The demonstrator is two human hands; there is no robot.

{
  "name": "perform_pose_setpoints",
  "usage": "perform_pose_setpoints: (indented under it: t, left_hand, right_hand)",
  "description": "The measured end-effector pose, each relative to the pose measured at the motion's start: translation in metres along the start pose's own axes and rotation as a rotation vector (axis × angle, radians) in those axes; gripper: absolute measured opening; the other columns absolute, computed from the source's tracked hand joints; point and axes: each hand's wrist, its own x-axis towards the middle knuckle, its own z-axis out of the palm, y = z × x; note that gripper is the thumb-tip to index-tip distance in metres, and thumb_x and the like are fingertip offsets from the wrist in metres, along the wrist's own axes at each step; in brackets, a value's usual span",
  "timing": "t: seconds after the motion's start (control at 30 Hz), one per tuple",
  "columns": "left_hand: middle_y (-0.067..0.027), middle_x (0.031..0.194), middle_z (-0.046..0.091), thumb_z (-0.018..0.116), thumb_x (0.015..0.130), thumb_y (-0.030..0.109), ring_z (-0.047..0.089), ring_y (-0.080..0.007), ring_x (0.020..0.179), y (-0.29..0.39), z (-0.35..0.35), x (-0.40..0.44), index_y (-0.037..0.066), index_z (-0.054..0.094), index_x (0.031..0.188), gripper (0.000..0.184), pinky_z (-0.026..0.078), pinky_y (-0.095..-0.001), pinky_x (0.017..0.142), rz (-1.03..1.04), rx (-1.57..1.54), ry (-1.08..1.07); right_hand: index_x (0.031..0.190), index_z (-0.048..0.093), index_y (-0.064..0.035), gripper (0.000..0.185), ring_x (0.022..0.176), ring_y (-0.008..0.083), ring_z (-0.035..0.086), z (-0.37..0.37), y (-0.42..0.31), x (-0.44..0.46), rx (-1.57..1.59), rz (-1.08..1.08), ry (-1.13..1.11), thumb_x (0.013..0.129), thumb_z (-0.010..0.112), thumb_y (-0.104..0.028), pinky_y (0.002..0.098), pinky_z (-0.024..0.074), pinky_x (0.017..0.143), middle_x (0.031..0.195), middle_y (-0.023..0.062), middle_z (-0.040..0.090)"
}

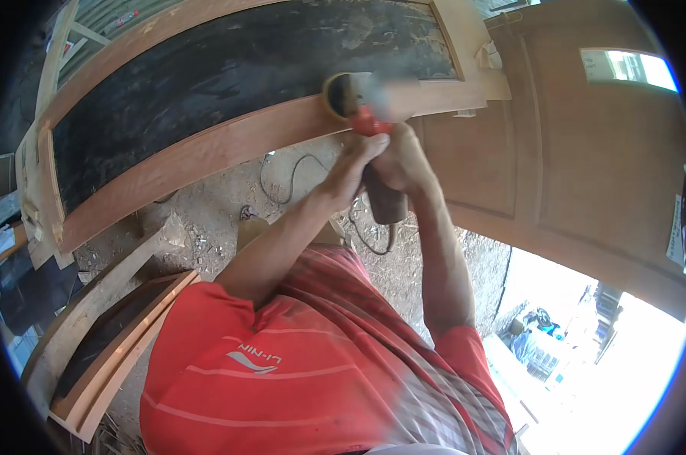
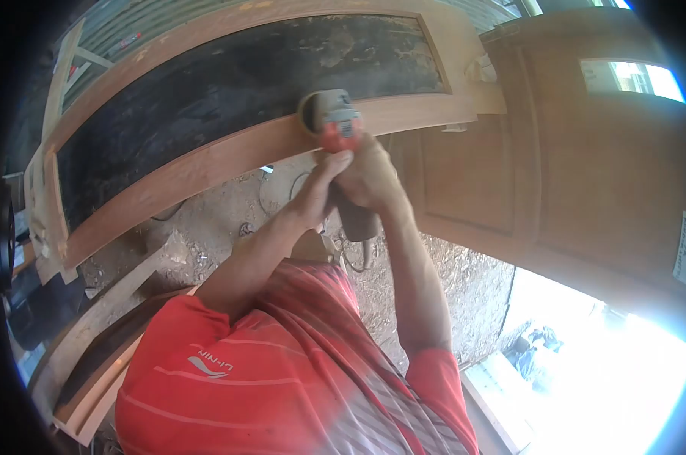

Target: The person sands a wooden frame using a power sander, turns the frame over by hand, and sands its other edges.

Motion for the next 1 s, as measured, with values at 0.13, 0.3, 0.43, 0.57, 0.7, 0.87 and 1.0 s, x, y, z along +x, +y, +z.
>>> perform_pose_setpoints:
  t: [0.13,0.3,0.43,0.57,0.7,0.87,1.0]
  left_hand:
    - [-0.0107,0.132,0.064,0.065,0.103,0.042,0.062,-0.0172,0.124,0.032,-0.036,-0.078,0.003,0.055,0.143,0.057,0.050,-0.0370,0.108,0.130,-0.030,0.066]
    - [-0.0034,0.118,0.065,0.067,0.103,0.038,0.062,-0.0109,0.111,0.031,-0.046,-0.086,0.005,0.062,0.129,0.042,0.051,-0.0333,0.100,0.145,-0.043,0.077]
    - [-0.0089,0.136,0.060,0.065,0.104,0.038,0.060,-0.0171,0.126,0.016,-0.031,-0.039,0.004,0.054,0.144,0.054,0.050,-0.0384,0.106,0.181,0.023,-0.028]
    - [-0.0076,0.136,0.060,0.066,0.104,0.039,0.059,-0.0164,0.126,0.008,-0.029,-0.043,0.005,0.053,0.146,0.055,0.050,-0.0386,0.107,0.147,0.045,0.024]
    - [-0.0084,0.132,0.063,0.066,0.103,0.042,0.062,-0.0175,0.124,0.035,-0.042,-0.078,0.005,0.053,0.146,0.059,0.050,-0.0382,0.107,0.150,-0.032,0.011]
    - [-0.0068,0.130,0.064,0.068,0.102,0.043,0.063,-0.0165,0.121,0.083,-0.088,-0.161,0.005,0.054,0.145,0.059,0.051,-0.0375,0.107,0.207,-0.097,0.129]
    - [-0.0102,0.139,0.065,0.056,0.106,0.050,0.064,-0.0231,0.127,0.119,-0.134,-0.240,0.005,0.049,0.152,0.065,0.050,-0.0413,0.110,0.249,-0.086,0.175]
  right_hand:
    - [0.109,0.066,0.0097,0.056,0.099,0.0459,0.076,0.061,-0.060,-0.020,-0.031,0.035,-0.073,0.086,0.081,-0.039,0.0491,0.0585,0.083,0.098,0.0317,0.075]
    - [0.116,0.062,0.0090,0.060,0.104,0.0416,0.076,0.087,-0.037,-0.019,-0.024,0.019,-0.053,0.087,0.082,-0.040,0.0487,0.0587,0.087,0.105,0.0303,0.075]
    - [0.118,0.067,0.0020,0.041,0.091,0.0234,0.074,0.052,-0.019,-0.020,0.094,-0.123,-0.003,0.092,0.077,-0.028,0.0407,0.0588,0.078,0.099,0.0164,0.077]
    - [0.118,0.069,0.0012,0.037,0.088,0.0181,0.073,0.048,-0.024,-0.014,0.154,0.074,-0.062,0.093,0.075,-0.025,0.0388,0.0584,0.077,0.096,0.0136,0.077]
    - [0.115,0.071,0.0001,0.042,0.085,0.0198,0.073,0.081,-0.050,-0.022,0.066,-0.015,-0.048,0.090,0.077,-0.033,0.0392,0.0577,0.077,0.093,0.0150,0.077]
    - [0.111,0.068,0.0085,0.054,0.105,0.0449,0.075,0.162,-0.112,-0.027,-0.043,-0.064,-0.189,0.089,0.075,-0.041,0.0499,0.0579,0.086,0.101,0.0321,0.075]
    - [0.105,0.074,0.0050,0.052,0.087,0.0374,0.079,0.238,-0.177,-0.046,-0.115,-0.098,-0.259,0.086,0.082,-0.043,0.0471,0.0597,0.076,0.088,0.0250,0.077]
